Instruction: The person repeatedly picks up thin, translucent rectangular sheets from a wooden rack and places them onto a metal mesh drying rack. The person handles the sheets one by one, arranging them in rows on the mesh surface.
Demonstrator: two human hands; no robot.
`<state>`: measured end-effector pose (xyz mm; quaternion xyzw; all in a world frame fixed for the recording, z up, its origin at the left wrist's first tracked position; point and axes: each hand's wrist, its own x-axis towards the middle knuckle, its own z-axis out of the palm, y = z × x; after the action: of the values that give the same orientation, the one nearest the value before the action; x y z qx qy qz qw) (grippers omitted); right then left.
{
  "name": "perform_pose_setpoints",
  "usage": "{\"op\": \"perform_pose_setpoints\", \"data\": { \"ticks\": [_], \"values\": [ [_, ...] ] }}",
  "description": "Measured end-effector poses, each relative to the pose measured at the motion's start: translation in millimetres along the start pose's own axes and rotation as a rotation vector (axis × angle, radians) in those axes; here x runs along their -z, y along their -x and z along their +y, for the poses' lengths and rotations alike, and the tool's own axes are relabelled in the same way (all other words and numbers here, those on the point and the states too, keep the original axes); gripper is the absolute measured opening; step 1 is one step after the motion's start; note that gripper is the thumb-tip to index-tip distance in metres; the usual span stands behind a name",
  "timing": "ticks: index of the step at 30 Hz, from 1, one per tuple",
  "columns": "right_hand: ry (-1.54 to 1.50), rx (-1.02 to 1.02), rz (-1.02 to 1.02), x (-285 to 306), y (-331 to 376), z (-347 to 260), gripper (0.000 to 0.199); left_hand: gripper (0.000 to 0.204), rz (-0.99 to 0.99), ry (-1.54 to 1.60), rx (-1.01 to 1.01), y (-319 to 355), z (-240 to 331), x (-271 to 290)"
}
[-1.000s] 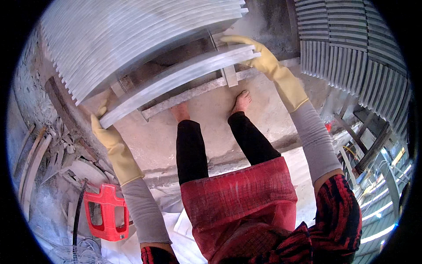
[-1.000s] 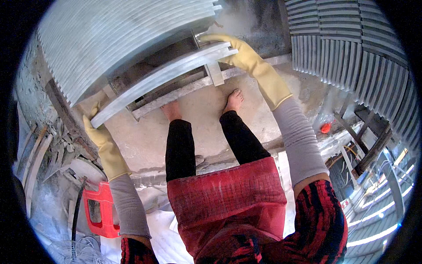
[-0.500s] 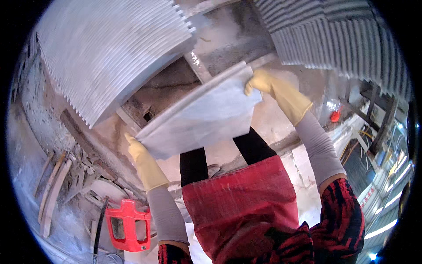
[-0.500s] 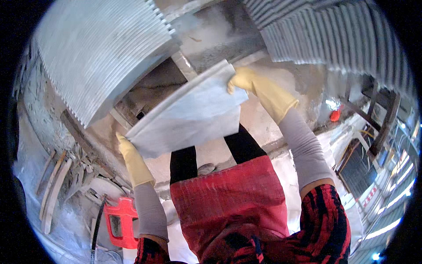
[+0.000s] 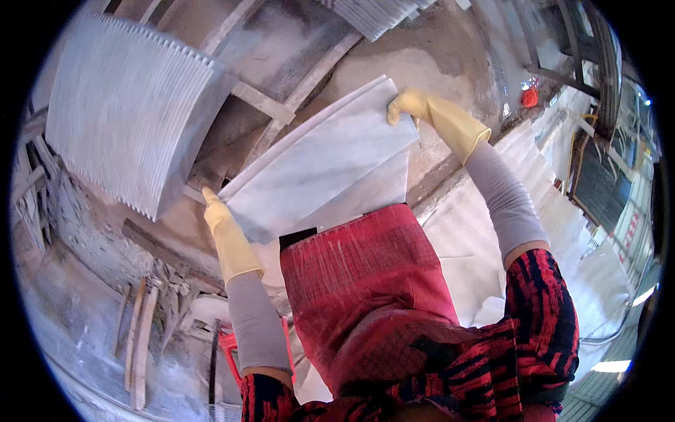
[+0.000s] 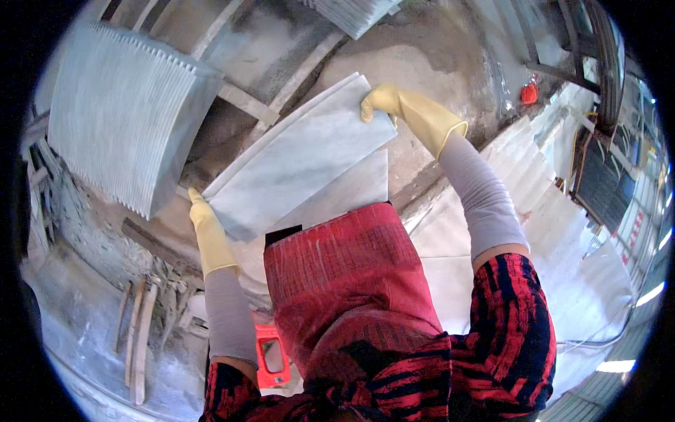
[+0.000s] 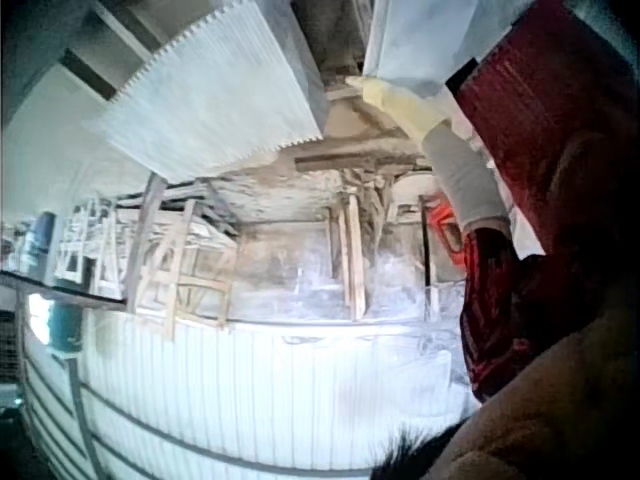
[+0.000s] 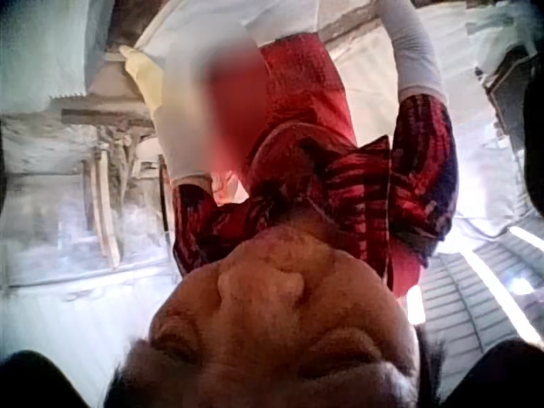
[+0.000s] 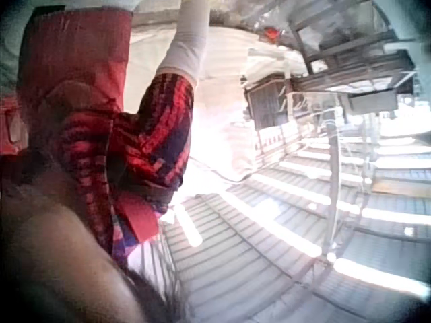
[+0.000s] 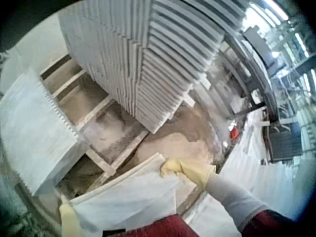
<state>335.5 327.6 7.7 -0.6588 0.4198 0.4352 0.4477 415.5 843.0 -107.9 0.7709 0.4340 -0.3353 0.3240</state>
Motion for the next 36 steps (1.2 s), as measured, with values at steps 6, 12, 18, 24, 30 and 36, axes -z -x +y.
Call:
{"op": "perform_pose_setpoints", "data": {
  "ticks": [6,12,18,24,30,36],
  "values": [
    [-0.119,0.100,-0.050,1.8,-29.9,66.1,0.042,0.098,-0.003,-0.176,-0.037,-6.5,2.3,-24.4],
    [-0.457,0.096,-0.066,-14.8,-26.5,89.4,0.046,0.101,-0.004,-0.247,-0.031,-3.0,-4.1,-33.5],
    [-0.543,0.200,-0.001,-40.8,-40.8,108.8,0.059,0.107,-0.178,-0.111,-0.070,2.5,-12.7,-25.9],
    [-0.508,0.148,-0.015,-36.4,-40.5,100.8,0.068,0.105,-0.123,-0.066,-0.009,17.8,-16.6,-28.2],
    [-0.467,0.100,0.036,-17.1,-25.8,91.8,0.068,0.105,-0.063,-0.209,0.030,73.9,35.2,-25.1],
    [-0.467,0.109,0.086,37.0,58.9,85.1,0.064,0.105,-0.180,-0.120,-0.051,152.8,72.2,-0.2]
  ]
}}
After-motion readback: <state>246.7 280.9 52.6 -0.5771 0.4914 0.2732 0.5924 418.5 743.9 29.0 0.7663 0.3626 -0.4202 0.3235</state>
